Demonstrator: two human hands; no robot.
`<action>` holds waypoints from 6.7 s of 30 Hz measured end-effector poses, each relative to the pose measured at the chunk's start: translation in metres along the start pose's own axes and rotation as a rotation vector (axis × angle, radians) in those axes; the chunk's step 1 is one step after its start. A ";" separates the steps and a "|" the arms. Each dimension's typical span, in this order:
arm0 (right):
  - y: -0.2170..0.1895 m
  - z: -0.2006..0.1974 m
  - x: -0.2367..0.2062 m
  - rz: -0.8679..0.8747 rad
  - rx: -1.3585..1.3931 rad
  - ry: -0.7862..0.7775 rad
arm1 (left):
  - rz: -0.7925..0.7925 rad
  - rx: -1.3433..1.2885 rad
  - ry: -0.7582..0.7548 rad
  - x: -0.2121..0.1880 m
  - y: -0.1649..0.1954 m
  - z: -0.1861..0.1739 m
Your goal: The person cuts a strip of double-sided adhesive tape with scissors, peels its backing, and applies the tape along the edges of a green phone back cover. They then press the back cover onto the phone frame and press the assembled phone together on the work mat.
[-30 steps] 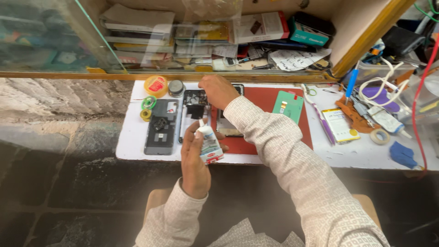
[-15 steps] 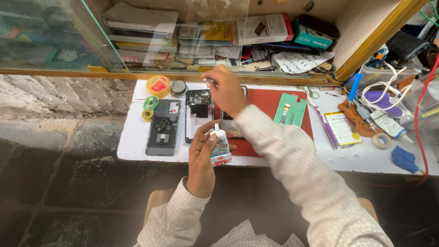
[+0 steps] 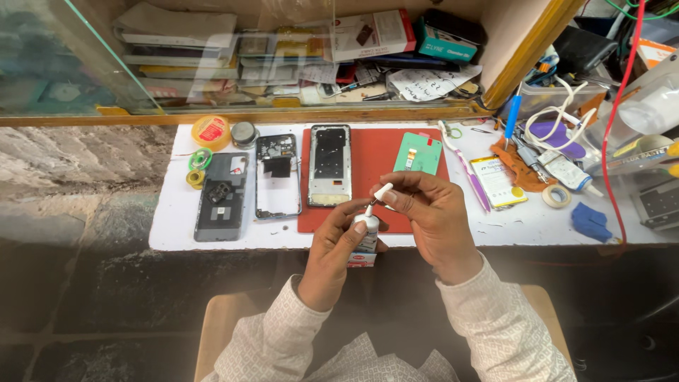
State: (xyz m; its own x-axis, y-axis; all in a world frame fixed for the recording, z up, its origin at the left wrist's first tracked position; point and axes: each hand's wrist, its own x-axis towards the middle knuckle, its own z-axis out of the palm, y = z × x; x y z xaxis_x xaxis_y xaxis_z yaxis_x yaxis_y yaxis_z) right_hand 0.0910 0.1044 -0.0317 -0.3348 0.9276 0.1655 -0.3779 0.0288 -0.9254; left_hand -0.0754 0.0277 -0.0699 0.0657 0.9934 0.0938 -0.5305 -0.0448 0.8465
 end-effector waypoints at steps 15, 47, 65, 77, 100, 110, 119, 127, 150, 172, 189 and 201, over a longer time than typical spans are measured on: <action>-0.010 -0.022 -0.013 -0.016 0.022 0.094 | -0.023 0.027 -0.010 0.004 -0.015 0.024; -0.028 -0.013 -0.001 0.016 -0.487 0.026 | 0.023 0.020 -0.001 0.005 -0.019 0.012; -0.038 -0.014 -0.002 -0.060 -0.931 -0.248 | -0.015 0.286 -0.028 0.008 -0.011 0.022; -0.002 -0.033 -0.031 -0.053 -0.711 -0.040 | 0.401 0.961 -0.021 0.001 -0.017 0.039; -0.010 -0.102 -0.078 0.078 -0.491 0.403 | 0.487 0.726 -0.024 0.009 -0.065 0.096; -0.071 -0.274 0.019 -0.137 -0.408 0.556 | 0.009 0.653 0.139 -0.022 -0.051 0.040; -0.040 -0.221 -0.008 -0.252 -1.237 0.683 | 0.165 0.709 0.250 -0.004 -0.041 0.033; -0.013 -0.142 -0.017 0.140 -0.316 0.262 | 0.286 0.894 0.213 0.085 -0.048 0.047; 0.013 -0.149 0.042 0.352 -0.052 0.381 | -0.008 0.806 0.239 0.133 -0.051 0.037; -0.057 -0.099 -0.009 0.424 -0.326 -0.146 | -0.146 -0.105 0.090 0.093 -0.035 0.023; -0.006 -0.063 -0.054 -0.461 -0.311 0.060 | -0.257 -0.714 0.075 0.056 -0.055 0.072; -0.049 -0.078 -0.054 -0.610 -0.455 -0.003 | 0.028 -0.040 0.202 0.031 -0.044 0.059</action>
State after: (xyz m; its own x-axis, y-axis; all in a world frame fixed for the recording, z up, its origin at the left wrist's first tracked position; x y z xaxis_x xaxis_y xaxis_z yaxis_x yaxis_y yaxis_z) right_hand 0.1951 0.0824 -0.0216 -0.1832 0.6974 0.6929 -0.1041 0.6871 -0.7191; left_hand -0.0003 0.0542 -0.0728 -0.1180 0.9930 0.0070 -0.5630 -0.0727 0.8233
